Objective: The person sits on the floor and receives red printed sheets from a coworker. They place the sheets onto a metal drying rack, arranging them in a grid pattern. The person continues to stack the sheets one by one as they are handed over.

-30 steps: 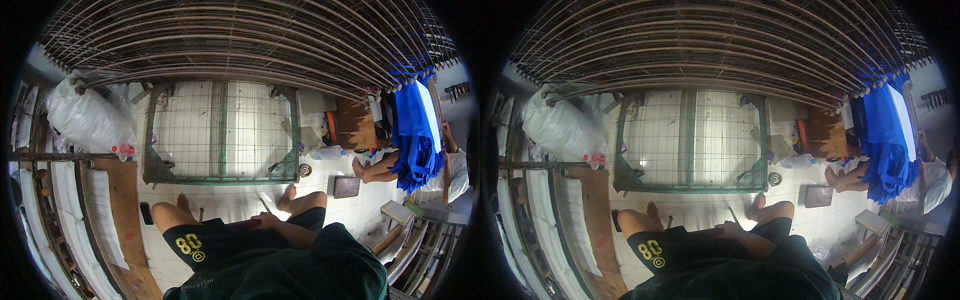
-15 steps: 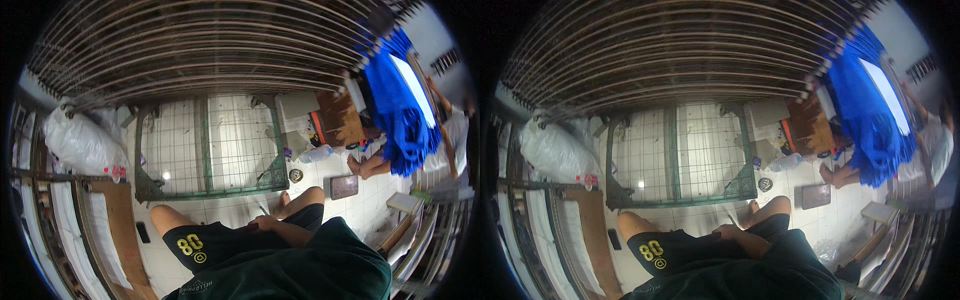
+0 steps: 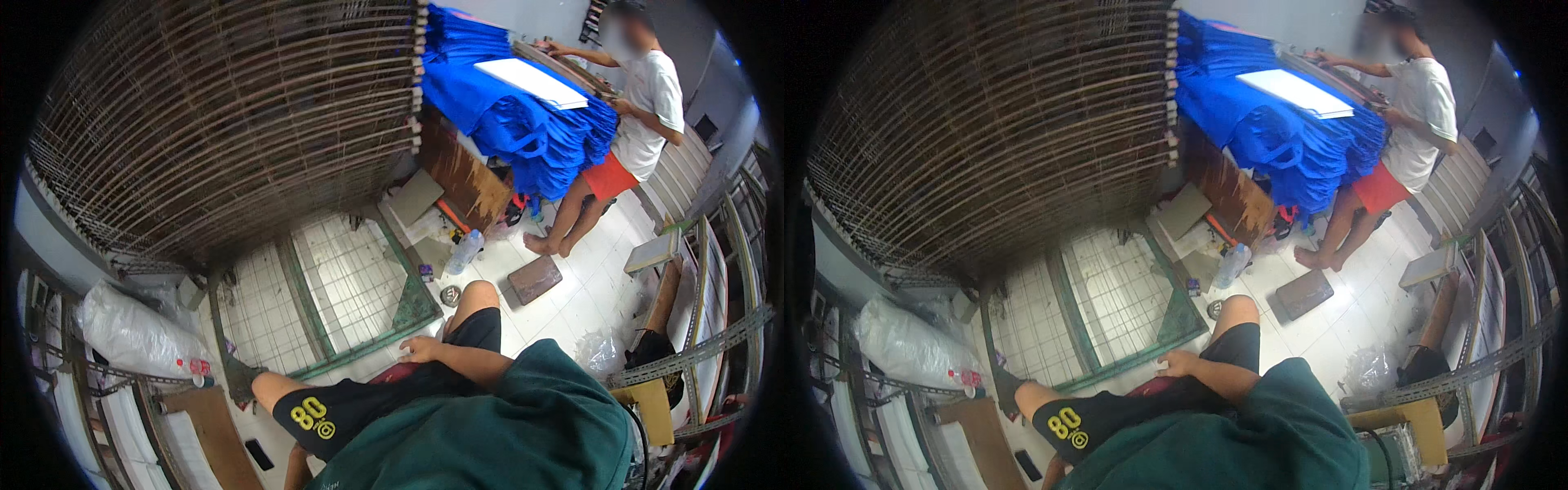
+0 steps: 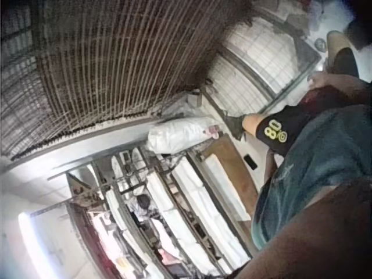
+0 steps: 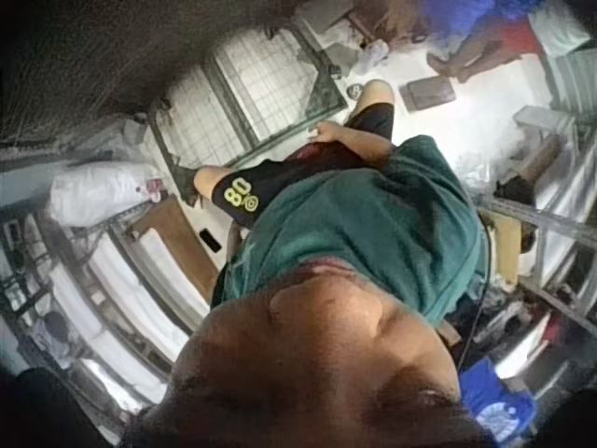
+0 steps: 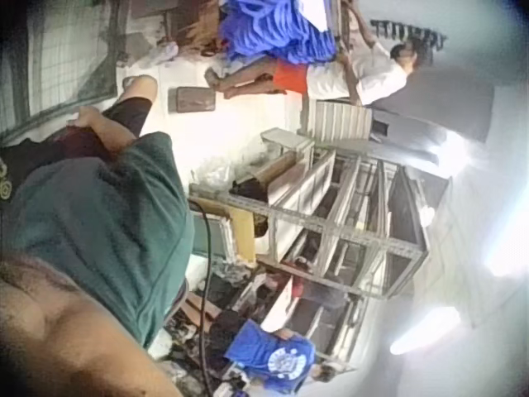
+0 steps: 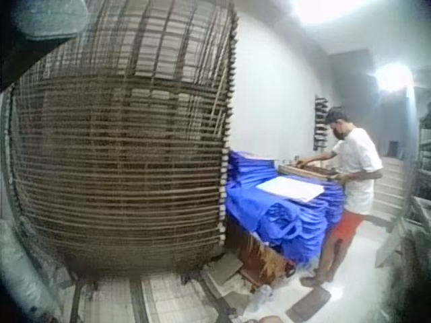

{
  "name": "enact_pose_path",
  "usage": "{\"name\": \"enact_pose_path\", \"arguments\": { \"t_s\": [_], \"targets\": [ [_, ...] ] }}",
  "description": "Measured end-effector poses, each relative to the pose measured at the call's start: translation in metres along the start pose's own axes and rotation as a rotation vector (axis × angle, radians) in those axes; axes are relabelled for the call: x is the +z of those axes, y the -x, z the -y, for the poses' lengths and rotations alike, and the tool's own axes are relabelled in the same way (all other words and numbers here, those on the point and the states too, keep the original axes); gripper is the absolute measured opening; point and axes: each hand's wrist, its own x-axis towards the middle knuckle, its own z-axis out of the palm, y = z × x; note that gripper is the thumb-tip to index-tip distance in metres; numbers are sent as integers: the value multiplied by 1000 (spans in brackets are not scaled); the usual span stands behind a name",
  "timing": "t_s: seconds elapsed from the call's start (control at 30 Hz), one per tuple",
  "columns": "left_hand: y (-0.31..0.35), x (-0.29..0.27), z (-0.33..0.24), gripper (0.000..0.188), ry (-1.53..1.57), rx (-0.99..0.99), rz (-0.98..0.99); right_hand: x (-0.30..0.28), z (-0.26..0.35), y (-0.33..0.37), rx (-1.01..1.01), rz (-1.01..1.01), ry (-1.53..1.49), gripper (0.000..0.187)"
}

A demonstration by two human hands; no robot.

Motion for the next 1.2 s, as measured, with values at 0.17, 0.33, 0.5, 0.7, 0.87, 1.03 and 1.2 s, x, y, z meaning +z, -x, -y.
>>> {"name": "enact_pose_path", "arguments": {
  "t_s": [0.17,0.33,0.5,0.7,0.87,1.03,1.2],
  "targets": [
    [5,-27,-1,37,-32,258,-331,-14,49,9,-215,-50,-56,63],
    [39,-39,-12,59,-432,237,-1004,-14,83,5,-356,-10,-254,59],
    [27,-44,-115,39,107,549,-1021,-20,79,10,-408,69,-259,60],
    [57,45,-284,42,-225,846,-717,-59,77,18,-406,241,-93,62],
    [27,140,-304,60,-504,719,-315,-72,33,-1,-286,-116,141,60],
    [-54,219,-249,71,-488,507,75,-49,53,-9,-215,-180,4,57],
    [-94,235,-209,74,-924,352,425,-38,46,3,-281,-28,172,46]
  ]
}}
